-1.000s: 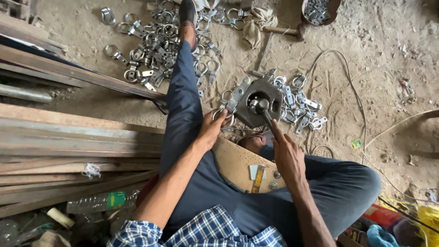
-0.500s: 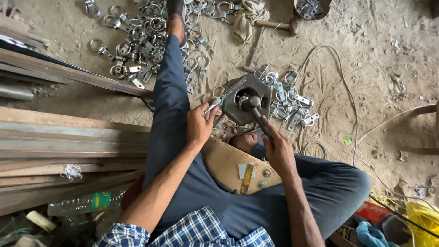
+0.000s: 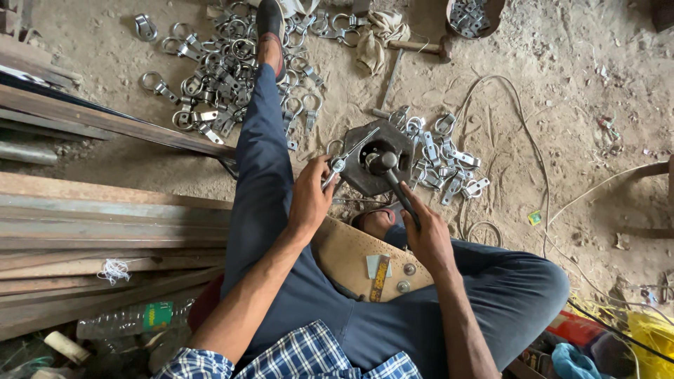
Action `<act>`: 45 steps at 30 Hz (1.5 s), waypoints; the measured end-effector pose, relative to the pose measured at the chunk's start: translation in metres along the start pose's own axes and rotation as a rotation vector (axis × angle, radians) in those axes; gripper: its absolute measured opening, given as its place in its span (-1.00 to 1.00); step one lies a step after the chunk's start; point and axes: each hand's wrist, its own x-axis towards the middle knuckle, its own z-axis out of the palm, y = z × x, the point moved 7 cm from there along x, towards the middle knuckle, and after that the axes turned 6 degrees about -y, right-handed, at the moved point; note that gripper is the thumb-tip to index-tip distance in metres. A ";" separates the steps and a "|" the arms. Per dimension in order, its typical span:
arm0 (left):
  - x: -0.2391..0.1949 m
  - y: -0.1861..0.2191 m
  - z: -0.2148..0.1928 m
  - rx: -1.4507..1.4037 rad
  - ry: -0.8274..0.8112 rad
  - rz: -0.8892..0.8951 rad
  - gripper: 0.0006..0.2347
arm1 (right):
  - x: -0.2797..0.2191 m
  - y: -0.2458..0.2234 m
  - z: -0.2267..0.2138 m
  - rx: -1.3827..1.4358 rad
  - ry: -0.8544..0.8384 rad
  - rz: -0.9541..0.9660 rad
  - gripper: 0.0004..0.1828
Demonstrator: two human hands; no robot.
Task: The person sits with a metal jig between their legs and uses a hammer to assemble metal shackles by inserting pins and striking them.
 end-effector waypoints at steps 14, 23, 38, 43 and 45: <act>0.007 -0.057 0.009 -0.667 -0.039 -0.300 -0.83 | 0.002 0.008 0.005 -0.045 -0.033 0.063 -0.35; 0.003 -0.073 0.028 -0.877 -0.072 -0.475 -0.80 | 0.000 0.003 0.003 -0.069 0.043 -0.070 -0.37; 0.001 -0.075 0.029 -0.915 -0.016 -0.463 -0.78 | 0.033 -0.077 -0.034 -0.193 0.404 -0.242 -0.51; -0.002 -0.082 0.018 -0.658 0.024 -0.424 -0.76 | 0.051 -0.066 -0.010 -0.183 0.086 -0.101 -0.33; 0.005 -0.076 0.017 -0.508 0.010 -0.350 -0.76 | 0.044 -0.061 -0.026 -0.110 0.123 -0.082 -0.38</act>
